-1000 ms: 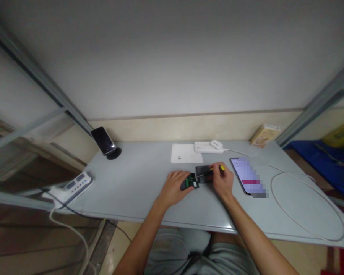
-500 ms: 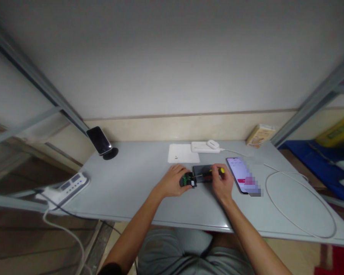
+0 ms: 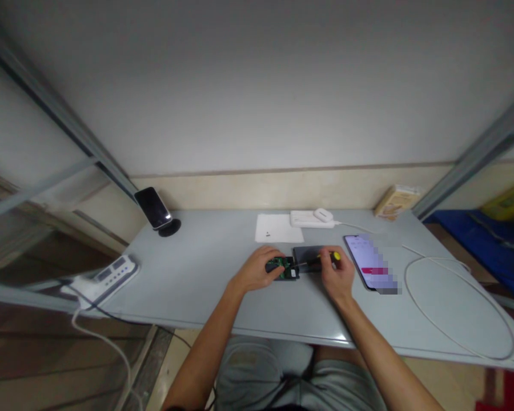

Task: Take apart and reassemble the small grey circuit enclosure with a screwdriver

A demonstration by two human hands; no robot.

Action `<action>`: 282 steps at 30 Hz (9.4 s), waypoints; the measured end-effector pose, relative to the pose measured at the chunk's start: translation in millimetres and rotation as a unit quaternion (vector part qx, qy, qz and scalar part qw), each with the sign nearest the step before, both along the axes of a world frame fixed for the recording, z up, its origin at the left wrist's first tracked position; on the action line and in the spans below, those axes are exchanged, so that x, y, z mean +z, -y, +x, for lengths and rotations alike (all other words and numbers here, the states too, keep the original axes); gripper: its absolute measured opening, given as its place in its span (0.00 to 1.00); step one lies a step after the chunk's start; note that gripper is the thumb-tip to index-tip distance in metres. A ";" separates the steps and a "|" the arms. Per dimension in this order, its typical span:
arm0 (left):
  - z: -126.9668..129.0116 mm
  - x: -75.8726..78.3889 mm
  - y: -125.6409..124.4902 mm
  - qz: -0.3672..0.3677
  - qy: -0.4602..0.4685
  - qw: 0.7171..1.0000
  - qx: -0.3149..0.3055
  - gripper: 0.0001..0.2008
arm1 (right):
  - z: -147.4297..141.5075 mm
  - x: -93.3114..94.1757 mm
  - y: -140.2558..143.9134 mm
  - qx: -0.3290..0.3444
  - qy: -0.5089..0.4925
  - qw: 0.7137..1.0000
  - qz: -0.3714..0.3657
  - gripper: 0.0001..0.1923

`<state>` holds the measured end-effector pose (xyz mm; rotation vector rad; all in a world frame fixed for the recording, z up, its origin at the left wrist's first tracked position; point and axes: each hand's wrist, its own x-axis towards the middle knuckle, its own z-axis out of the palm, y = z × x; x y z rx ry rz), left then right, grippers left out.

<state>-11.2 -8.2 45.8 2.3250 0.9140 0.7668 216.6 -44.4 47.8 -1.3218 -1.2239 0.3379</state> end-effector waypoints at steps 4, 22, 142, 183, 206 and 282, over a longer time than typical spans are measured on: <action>-0.4 0.5 0.5 0.002 -0.004 1.000 0.003 0.13 | -0.3 0.6 0.8 -0.002 0.003 1.000 0.001 0.16; -1.4 -0.8 1.3 0.002 -0.003 1.000 0.007 0.16 | 0.2 1.1 2.4 -0.008 0.006 1.000 0.020 0.17; 3.6 2.9 4.6 -0.006 -0.041 0.999 -0.002 0.23 | -11.1 4.3 -38.0 0.252 -0.146 0.956 0.039 0.15; 4.0 0.7 4.5 -0.001 -0.035 0.999 0.000 0.23 | -10.5 7.5 -38.2 0.268 -0.159 0.948 0.072 0.07; 3.6 -3.5 3.1 0.002 -0.032 0.999 -0.001 0.24 | -10.3 9.3 -38.3 0.269 -0.144 0.949 0.084 0.06; 5.3 0.0 6.1 -0.008 -0.051 0.999 0.001 0.23 | -9.6 16.0 -43.4 0.329 -0.318 0.887 -0.056 0.15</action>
